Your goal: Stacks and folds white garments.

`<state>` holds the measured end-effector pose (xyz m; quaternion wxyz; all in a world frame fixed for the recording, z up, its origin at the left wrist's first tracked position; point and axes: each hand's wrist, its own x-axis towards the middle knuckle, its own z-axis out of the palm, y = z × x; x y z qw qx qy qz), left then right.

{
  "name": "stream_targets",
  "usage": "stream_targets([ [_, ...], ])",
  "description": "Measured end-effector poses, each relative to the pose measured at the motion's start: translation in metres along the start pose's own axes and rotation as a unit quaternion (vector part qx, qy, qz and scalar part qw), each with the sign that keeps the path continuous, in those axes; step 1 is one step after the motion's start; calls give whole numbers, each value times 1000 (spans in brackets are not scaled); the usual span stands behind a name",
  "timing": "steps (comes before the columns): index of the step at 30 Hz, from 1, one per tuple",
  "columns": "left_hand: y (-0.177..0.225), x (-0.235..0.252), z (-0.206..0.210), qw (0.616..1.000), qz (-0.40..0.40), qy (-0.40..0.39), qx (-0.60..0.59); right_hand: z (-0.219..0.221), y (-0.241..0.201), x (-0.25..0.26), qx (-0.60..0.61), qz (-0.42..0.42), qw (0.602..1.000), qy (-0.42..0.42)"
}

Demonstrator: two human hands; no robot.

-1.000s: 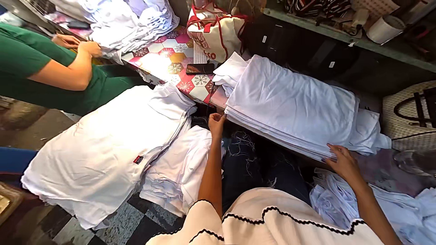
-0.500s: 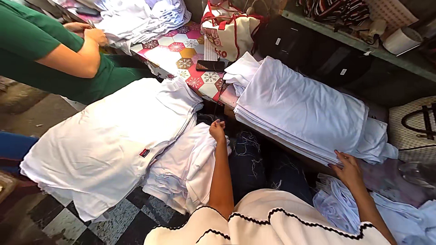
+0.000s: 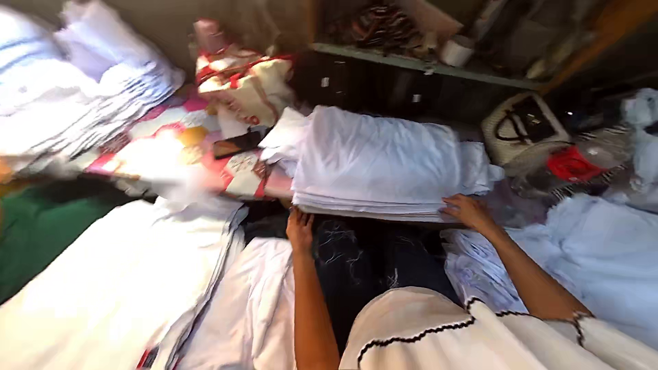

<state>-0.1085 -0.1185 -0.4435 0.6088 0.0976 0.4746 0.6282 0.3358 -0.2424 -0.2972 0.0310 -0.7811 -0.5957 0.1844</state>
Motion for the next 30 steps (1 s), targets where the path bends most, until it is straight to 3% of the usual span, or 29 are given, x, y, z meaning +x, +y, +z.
stream_targets([
  [2,-7,-1,7,998,-22,-48,28,-29,-1,13,31,41,999,9],
  [6,-4,-4,13,997,-19,-56,55,-51,54,75,81,35,978,190],
  [8,-2,-7,16,998,-9,-39,38,-68,76,108,96,60,964,242],
  [11,2,-9,18,1000,21,-8,14,-87,105,148,130,130,953,241],
  [15,8,-20,31,997,68,17,-13,-77,137,189,132,183,953,202],
  [21,16,-36,44,985,136,101,11,-58,116,206,24,209,962,176],
  [25,16,-32,46,979,140,138,-53,-68,111,206,29,218,963,153],
  [30,19,-27,32,988,105,88,-76,-97,64,193,120,129,940,294],
])
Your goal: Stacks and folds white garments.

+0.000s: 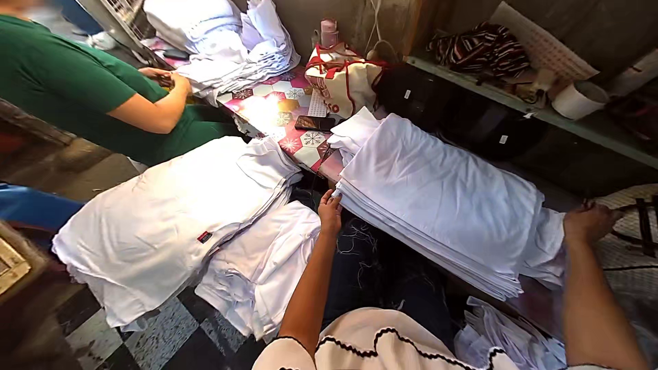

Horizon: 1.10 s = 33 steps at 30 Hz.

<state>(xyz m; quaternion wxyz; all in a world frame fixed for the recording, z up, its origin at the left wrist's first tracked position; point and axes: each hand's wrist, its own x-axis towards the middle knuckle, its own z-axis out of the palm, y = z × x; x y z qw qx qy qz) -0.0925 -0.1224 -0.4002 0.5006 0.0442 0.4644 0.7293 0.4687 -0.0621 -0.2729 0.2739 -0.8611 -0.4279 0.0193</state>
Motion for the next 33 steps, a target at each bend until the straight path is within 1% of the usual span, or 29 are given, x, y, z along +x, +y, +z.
stream_targets([
  [1,0,2,-3,1000,-2,-12,7,-10,-28,-17,41,-23,999,2],
  [2,0,3,-6,1000,-6,-24,12,-18,-57,-41,92,-54,994,-18],
  [3,0,5,-8,999,-11,-32,15,-20,-84,-67,159,-91,981,-64],
  [4,0,6,-10,999,-18,-37,16,-16,-109,-95,235,-117,957,-127],
  [5,0,8,-11,999,-24,-41,13,-8,-134,-125,298,-126,923,-206],
  [7,-1,10,-15,998,-40,-49,5,15,-176,-184,371,-121,849,-357],
  [9,-2,12,-18,997,-57,-56,-9,42,-209,-235,369,-123,785,-481],
  [11,-2,13,-20,995,-71,-63,-27,69,-233,-272,336,-127,755,-549],
  [12,-2,13,-20,994,-76,-68,-35,82,-241,-285,313,-138,752,-563],
  [13,-1,12,-20,993,-81,-73,-44,94,-248,-295,282,-165,759,-563],
  [14,1,12,-20,992,-87,-76,-52,106,-254,-304,241,-208,774,-548],
  [16,2,11,-20,989,-98,-84,-66,123,-265,-316,117,-320,807,-483],
  [17,3,11,-21,988,-104,-89,-74,128,-271,-323,54,-365,815,-447],
  [19,2,12,-22,984,-116,-100,-87,136,-281,-337,-54,-416,816,-398],
  [21,3,12,-23,982,-124,-106,-96,147,-285,-346,-120,-440,811,-366],
  [26,2,14,-24,977,-142,-106,-120,160,-291,-356,-181,-463,811,-309],
  [29,0,14,-25,976,-143,-109,-124,162,-292,-358,-192,-464,812,-297],
  [33,-2,15,-26,975,-138,-119,-127,157,-301,-359,-226,-436,809,-324],
])
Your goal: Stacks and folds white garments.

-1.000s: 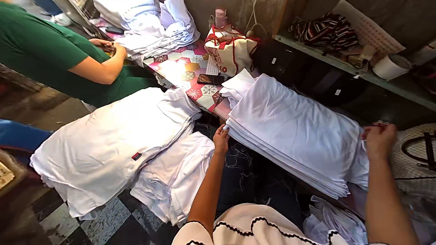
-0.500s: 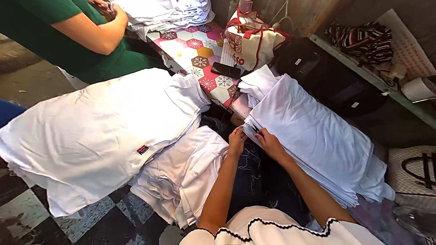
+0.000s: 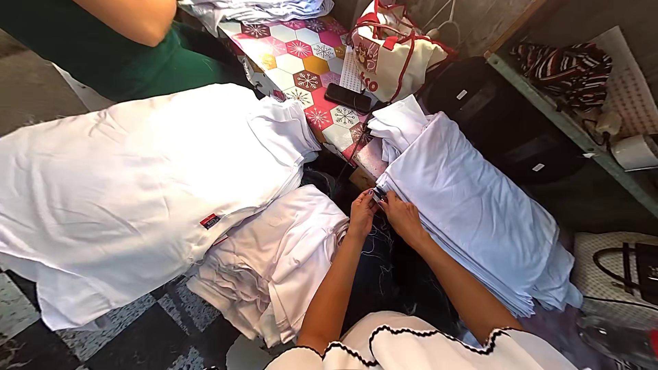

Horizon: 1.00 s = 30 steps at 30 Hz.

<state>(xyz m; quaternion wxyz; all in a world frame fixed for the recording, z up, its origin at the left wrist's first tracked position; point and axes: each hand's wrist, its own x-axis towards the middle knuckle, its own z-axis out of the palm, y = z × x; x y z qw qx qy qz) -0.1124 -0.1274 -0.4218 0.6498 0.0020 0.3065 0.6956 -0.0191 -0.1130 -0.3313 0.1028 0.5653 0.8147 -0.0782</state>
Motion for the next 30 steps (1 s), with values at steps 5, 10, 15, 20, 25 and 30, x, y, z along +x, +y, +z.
stream_targets([
  [5,1,-1,0,1000,-1,-2,-1,-3,-1,1,-14,3,1000,-17],
  [10,1,-2,2,1000,-2,2,-11,4,4,2,-16,-13,999,26],
  [15,2,-4,1,1000,-4,-1,-18,-3,15,4,133,-8,991,11],
  [20,2,-7,1,1000,14,-3,-11,4,10,6,197,-42,969,143],
  [25,3,-6,0,999,34,11,-3,8,-1,13,131,-80,950,271],
  [30,3,3,7,1000,10,3,21,-3,18,33,162,-29,949,267],
])
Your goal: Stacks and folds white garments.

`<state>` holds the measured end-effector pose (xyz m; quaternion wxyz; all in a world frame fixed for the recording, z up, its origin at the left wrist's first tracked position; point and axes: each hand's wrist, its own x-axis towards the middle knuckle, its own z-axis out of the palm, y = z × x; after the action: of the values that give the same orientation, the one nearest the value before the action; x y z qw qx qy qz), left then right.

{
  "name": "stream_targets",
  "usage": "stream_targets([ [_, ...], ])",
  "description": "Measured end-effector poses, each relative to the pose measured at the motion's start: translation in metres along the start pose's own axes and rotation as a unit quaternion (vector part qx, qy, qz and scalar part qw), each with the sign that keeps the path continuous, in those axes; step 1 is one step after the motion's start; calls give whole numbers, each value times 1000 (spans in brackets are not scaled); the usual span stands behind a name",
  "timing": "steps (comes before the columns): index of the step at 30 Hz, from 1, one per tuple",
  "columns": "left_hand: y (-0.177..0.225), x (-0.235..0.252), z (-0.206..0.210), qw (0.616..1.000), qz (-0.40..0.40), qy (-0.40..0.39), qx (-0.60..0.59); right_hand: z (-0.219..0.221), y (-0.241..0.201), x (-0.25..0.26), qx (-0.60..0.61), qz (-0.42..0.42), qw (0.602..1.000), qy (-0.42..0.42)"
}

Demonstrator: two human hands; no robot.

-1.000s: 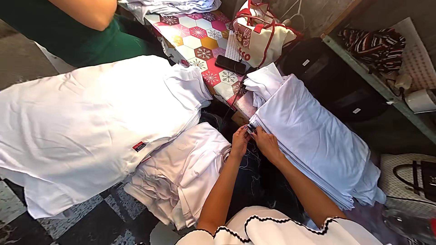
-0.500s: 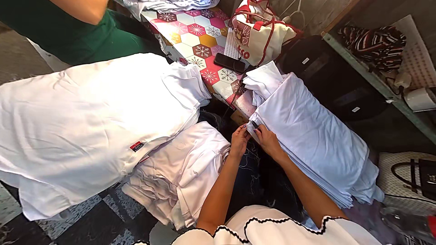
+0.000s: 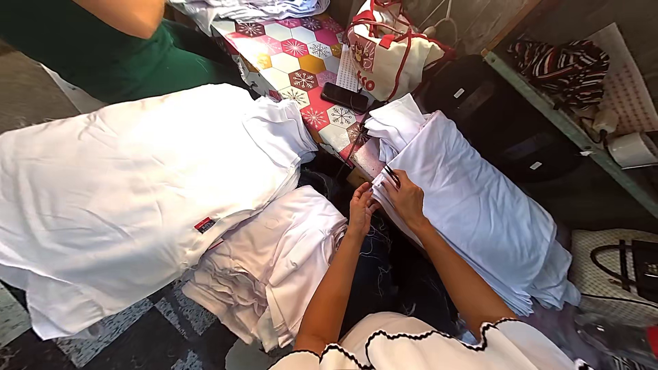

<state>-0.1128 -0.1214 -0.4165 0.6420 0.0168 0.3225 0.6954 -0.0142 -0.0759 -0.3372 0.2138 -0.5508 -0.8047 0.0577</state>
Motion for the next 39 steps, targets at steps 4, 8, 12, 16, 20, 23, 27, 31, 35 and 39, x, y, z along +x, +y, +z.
stream_targets([
  [4,-7,10,12,988,81,25,127,-14,16,16,57,39,997,-23],
  [8,-16,6,23,968,172,49,173,-30,23,31,128,9,991,-41],
  [12,-27,6,21,952,231,54,195,-29,23,41,126,-43,984,-119],
  [16,-25,6,20,958,211,59,187,-21,14,41,6,28,981,-194],
  [20,-16,4,18,938,189,80,279,-18,16,41,-28,85,970,-228],
  [23,-21,4,19,834,289,120,455,-16,34,39,48,68,978,-191],
  [27,-24,4,26,768,356,154,510,-31,36,43,111,27,985,-126],
  [31,-26,-5,33,826,302,132,458,-45,27,50,132,-20,983,-129],
  [35,-30,-9,43,836,280,117,457,-45,21,50,158,-58,977,-131],
  [39,-45,-11,59,777,391,54,491,-61,14,53,165,-94,977,-102],
])
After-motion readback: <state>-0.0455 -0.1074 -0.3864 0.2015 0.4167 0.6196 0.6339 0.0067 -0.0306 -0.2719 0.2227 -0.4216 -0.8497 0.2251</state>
